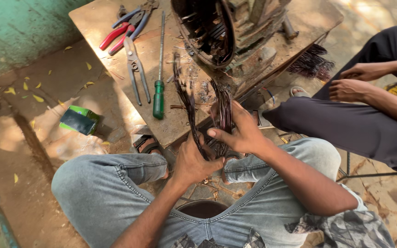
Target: The person removes a bundle of copper wires from an electric motor, places the motor casing on a workbench, and uses pliers and a screwdriver to adjust and inspect the internal windings.
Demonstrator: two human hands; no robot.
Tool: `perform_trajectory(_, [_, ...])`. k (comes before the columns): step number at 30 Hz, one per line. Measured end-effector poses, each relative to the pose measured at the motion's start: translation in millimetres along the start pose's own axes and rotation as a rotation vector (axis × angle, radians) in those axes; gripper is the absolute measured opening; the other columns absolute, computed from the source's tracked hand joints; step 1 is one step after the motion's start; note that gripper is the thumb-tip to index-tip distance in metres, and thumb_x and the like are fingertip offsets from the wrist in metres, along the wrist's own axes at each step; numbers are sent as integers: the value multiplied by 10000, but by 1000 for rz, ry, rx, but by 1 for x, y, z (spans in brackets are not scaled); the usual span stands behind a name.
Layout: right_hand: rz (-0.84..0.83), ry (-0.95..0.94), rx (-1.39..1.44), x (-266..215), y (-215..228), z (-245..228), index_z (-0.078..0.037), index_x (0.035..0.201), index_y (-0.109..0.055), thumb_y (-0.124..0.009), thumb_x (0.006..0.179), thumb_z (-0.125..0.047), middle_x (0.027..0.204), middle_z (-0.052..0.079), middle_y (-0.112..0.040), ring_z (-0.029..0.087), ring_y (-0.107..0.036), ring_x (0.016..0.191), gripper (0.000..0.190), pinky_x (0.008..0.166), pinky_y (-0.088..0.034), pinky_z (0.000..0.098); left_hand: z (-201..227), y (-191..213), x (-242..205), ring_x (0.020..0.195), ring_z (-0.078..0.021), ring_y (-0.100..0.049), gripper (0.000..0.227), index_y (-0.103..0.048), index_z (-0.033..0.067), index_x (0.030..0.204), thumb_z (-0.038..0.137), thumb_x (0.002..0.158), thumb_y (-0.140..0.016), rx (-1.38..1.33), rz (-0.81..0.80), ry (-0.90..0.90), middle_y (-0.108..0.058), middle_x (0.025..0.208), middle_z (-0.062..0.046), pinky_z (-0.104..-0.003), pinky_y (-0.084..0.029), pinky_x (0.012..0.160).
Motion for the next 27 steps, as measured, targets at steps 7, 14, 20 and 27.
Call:
perform_trajectory(7, [-29, -710, 1366, -9, -30, 27, 4, 1277, -604, -742, 867, -415, 1021, 102, -720, 231, -705, 988, 603, 935, -567, 411, 2, -27, -10, 643, -225, -769, 580, -488, 0, 1048, 219, 676, -876, -109, -158, -129, -736, 709, -81, -349, -596, 638])
perform_trajectory(14, [-62, -568, 1198, -18, -46, 39, 8, 970, -610, -777, 938, -348, 754, 48, -603, 184, -639, 702, 394, 698, -590, 391, -25, -52, -9, 659, -173, -775, 353, -666, -10, 917, 209, 719, -859, -151, -380, 28, -755, 732, -67, -332, -610, 634])
perform_trajectory(20, [-155, -490, 1008, -19, -43, 23, 0, 890, -635, -757, 949, -279, 741, 98, -673, 196, -649, 678, 310, 657, -554, 338, -31, -78, -7, 771, -172, -737, 293, -672, -24, 1030, 152, 866, -840, -851, -662, -35, -732, 884, -76, -317, -608, 683])
perform_trajectory(27, [-37, -613, 1268, -10, -13, 11, -48, 883, -618, -762, 780, -158, 756, 102, -698, 201, -698, 711, 209, 707, -578, 347, -50, -99, -9, 458, -141, -608, 267, -602, -14, 906, 176, 875, -786, -838, -431, 51, -614, 630, -62, -293, -500, 401])
Point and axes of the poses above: each hand's wrist, its own x-axis towards the middle knuckle, its own y-axis out of the back of the hand, z = x × y, the point moved 5 cm from there along x, towards the middle knuckle
